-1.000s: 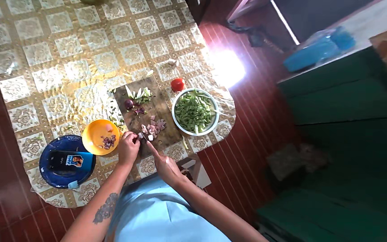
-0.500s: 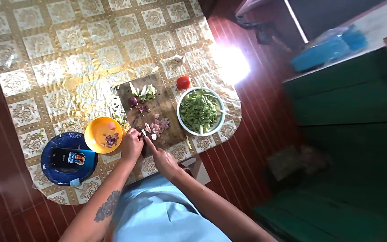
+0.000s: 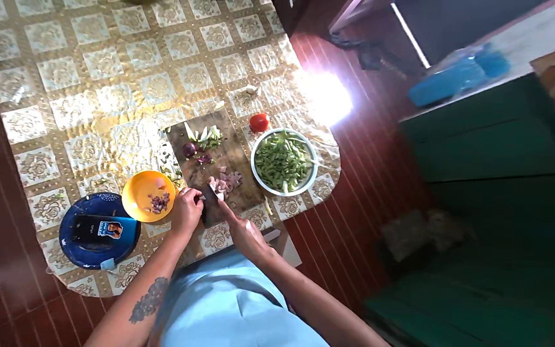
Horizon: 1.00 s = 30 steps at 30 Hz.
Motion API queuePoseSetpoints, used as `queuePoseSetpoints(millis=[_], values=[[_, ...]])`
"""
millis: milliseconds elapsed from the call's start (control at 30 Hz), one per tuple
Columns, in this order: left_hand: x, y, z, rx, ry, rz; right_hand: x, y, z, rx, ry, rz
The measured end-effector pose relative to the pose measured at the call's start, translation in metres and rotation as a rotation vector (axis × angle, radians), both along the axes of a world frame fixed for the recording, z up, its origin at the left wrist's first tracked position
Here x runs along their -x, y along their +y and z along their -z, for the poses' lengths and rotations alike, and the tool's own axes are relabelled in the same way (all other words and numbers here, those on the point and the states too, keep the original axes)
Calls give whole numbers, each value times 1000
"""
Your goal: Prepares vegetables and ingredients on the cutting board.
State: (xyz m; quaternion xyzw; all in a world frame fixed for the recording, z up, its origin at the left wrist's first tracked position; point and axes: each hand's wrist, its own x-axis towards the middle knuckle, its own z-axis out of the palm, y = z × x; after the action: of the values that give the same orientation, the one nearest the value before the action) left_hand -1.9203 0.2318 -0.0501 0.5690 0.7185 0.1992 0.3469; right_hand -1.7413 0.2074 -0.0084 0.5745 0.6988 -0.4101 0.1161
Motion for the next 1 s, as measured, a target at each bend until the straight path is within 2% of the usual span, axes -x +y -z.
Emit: queuePoseSetpoints(millis=[167,300,633,800,1000], values=[[0,-7,8,-81,-43,-39,4,-3,-10,-3,61,-6],[-4,-9,11,-140,3,-81,10,-1,-8,36,33,-42],[0,-2,2,-59,53,-1,20,13,-13,125,-10,-121],[1,0,3,-103,77,14,43,34,-7,144,-20,-115],[1,-4,10,-96,27,-41,24,-6,-2,130,-20,-102]])
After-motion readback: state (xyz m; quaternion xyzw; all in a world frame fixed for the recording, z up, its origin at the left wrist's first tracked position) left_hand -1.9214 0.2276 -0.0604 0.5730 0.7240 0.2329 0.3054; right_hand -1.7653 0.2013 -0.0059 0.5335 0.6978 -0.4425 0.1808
